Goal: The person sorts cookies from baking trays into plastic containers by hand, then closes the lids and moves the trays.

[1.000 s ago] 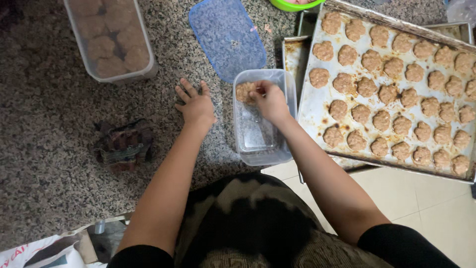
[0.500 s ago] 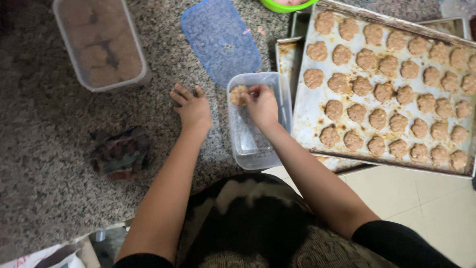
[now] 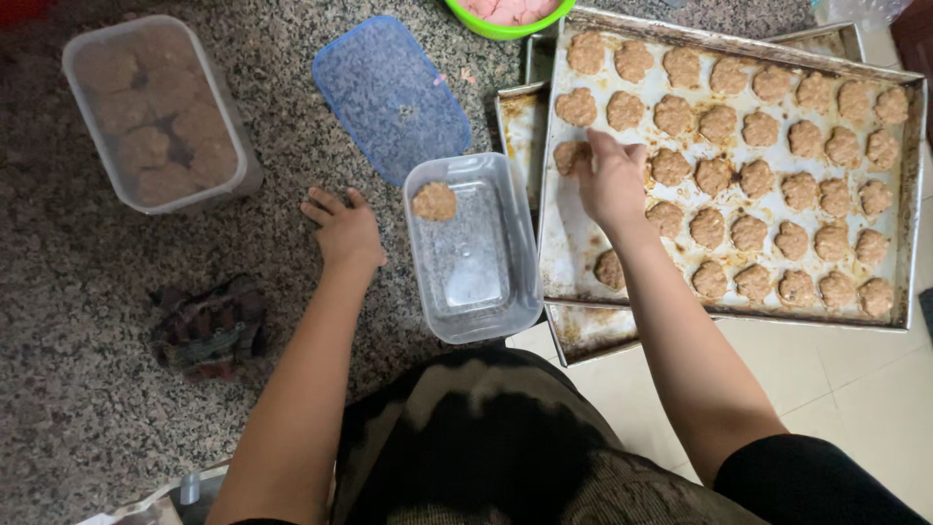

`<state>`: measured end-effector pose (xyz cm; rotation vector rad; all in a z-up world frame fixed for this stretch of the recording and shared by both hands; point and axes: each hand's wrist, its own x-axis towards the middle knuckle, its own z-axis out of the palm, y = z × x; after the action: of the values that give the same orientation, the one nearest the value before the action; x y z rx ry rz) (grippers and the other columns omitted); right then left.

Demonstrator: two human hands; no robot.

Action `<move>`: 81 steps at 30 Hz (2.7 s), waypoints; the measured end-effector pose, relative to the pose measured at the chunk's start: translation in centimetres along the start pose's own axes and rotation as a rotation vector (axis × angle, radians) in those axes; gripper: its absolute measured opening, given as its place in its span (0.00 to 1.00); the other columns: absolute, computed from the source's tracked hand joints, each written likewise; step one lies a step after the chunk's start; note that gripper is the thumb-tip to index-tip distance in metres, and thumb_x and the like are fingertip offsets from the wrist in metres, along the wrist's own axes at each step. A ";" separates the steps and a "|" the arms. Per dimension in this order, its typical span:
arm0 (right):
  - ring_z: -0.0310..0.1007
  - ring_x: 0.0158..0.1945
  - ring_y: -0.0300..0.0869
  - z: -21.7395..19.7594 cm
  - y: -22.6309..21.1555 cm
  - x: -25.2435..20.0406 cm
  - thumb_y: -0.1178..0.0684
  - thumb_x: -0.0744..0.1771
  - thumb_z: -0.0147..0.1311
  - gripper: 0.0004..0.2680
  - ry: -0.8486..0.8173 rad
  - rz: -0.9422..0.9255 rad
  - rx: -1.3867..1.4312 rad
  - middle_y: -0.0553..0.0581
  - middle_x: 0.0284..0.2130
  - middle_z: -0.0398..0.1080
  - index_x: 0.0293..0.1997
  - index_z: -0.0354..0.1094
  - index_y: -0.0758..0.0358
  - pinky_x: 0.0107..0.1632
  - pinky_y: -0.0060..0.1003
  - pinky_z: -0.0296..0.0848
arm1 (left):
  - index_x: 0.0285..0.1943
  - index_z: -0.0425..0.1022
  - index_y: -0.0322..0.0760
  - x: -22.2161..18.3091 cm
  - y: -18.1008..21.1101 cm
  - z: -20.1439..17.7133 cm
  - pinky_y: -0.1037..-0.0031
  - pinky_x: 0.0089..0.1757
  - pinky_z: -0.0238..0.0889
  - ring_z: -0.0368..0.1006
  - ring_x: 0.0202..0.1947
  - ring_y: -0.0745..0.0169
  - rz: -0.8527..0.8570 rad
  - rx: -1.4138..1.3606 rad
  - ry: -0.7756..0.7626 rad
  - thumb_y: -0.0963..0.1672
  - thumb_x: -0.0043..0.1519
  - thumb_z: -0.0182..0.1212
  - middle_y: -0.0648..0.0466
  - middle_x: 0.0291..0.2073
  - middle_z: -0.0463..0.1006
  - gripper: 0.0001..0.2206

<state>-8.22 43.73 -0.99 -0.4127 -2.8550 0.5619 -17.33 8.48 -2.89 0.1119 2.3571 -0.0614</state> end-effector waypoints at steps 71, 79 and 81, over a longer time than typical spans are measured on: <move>0.60 0.33 0.42 15.0 -9.5 -4.6 0.54 0.70 0.52 0.03 -0.261 1.601 1.634 0.55 0.32 0.62 0.43 0.65 0.59 0.33 0.35 0.62 | 0.77 0.50 0.23 2.9 0.0 3.0 0.53 0.53 0.69 0.45 0.68 0.06 0.065 0.069 0.236 0.34 0.59 0.60 0.11 0.69 0.40 0.35; 0.65 0.32 0.43 14.2 -9.5 -4.8 0.57 0.68 0.44 0.05 -0.226 1.489 1.576 0.57 0.32 0.65 0.45 0.65 0.63 0.32 0.36 0.63 | 0.76 0.53 0.25 4.0 0.2 4.1 0.47 0.53 0.66 0.45 0.67 0.05 0.047 0.085 0.232 0.37 0.61 0.57 0.12 0.68 0.41 0.31; 0.67 0.32 0.44 15.1 -8.9 -4.7 0.59 0.67 0.43 0.05 -0.247 1.431 1.596 0.57 0.31 0.66 0.43 0.64 0.63 0.33 0.37 0.64 | 0.75 0.55 0.26 3.9 0.1 4.2 0.45 0.54 0.66 0.46 0.67 0.05 0.034 0.056 0.273 0.39 0.63 0.55 0.12 0.68 0.42 0.29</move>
<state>-9.60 29.20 -11.81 -1.7958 -0.8583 2.6088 -17.12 8.52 -8.65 0.1985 2.6255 -0.1014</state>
